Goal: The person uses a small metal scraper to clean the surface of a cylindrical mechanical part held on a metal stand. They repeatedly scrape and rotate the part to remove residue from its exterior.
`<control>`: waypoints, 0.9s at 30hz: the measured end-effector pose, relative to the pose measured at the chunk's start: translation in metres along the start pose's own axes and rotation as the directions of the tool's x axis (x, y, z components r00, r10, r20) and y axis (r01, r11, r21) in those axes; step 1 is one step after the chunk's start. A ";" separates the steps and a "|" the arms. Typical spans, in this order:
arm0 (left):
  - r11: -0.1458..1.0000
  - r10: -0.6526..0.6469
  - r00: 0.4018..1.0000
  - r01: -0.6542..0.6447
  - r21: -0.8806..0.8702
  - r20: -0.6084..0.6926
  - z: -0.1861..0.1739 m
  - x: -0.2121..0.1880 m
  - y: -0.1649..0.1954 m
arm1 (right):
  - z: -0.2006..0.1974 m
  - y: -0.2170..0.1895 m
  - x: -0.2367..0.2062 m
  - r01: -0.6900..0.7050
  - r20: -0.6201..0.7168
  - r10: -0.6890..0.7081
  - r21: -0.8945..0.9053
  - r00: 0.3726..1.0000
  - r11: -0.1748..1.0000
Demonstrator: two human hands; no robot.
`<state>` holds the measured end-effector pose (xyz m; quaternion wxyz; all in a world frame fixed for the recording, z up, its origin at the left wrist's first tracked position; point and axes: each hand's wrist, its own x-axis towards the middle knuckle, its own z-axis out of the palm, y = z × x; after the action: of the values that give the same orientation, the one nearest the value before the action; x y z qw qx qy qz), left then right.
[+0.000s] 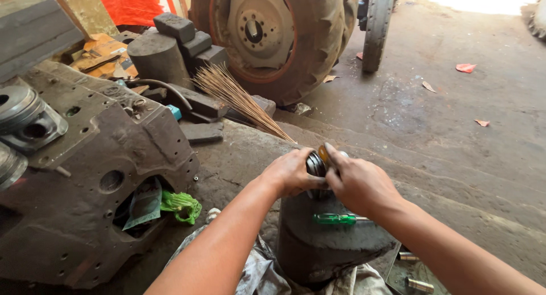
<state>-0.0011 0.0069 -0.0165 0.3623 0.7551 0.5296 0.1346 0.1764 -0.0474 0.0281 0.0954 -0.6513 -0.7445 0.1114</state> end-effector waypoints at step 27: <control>0.976 0.033 0.990 -0.002 0.218 -0.135 0.003 -0.014 0.007 | 0.005 -0.014 -0.002 0.091 -0.092 -0.094 -0.039 0.991 0.995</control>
<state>-0.0002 -0.0075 -0.0113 0.2391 0.7837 0.5581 0.1309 0.1618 -0.0509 0.0271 0.1239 -0.6221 -0.7705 0.0631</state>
